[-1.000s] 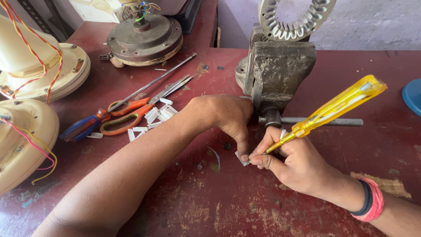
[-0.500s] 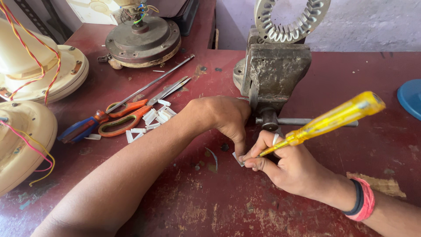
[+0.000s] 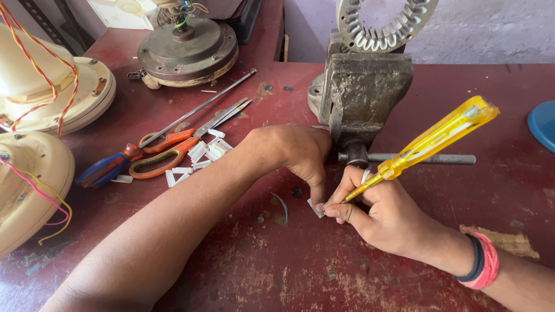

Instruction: The person uses a yellow-handled screwdriver to press small white plastic pieces into slots on a metal motor rotor held in a bench vise. They repeatedly pick up pieces from the table and insert them into the rotor, adjusting placement with the screwdriver.

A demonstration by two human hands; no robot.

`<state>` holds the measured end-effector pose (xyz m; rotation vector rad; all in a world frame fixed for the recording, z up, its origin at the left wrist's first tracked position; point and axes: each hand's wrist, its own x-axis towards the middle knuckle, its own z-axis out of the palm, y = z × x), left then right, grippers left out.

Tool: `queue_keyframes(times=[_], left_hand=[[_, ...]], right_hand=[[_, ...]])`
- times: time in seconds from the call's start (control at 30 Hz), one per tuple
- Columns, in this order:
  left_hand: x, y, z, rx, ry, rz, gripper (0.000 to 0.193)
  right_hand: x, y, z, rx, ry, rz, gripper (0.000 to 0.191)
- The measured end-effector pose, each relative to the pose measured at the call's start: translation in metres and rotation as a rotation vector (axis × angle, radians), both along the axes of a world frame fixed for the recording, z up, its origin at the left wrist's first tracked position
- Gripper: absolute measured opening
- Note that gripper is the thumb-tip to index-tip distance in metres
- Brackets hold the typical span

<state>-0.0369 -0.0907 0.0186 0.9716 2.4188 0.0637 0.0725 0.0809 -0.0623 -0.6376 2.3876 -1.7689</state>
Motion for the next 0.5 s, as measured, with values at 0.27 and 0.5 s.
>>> queue_keyframes(times=[0.27, 0.5], left_hand=[[-0.0015, 0.0, 0.0001, 0.003, -0.012, 0.031, 0.073], [-0.0025, -0.0024, 0.0015, 0.006, -0.015, 0.006, 0.074]], right_hand=[[-0.0006, -0.0006, 0.0029, 0.072, 0.143, 0.027, 0.01], [-0.0042, -0.0018, 0.0009, 0.006, 0.071, 0.079, 0.01]])
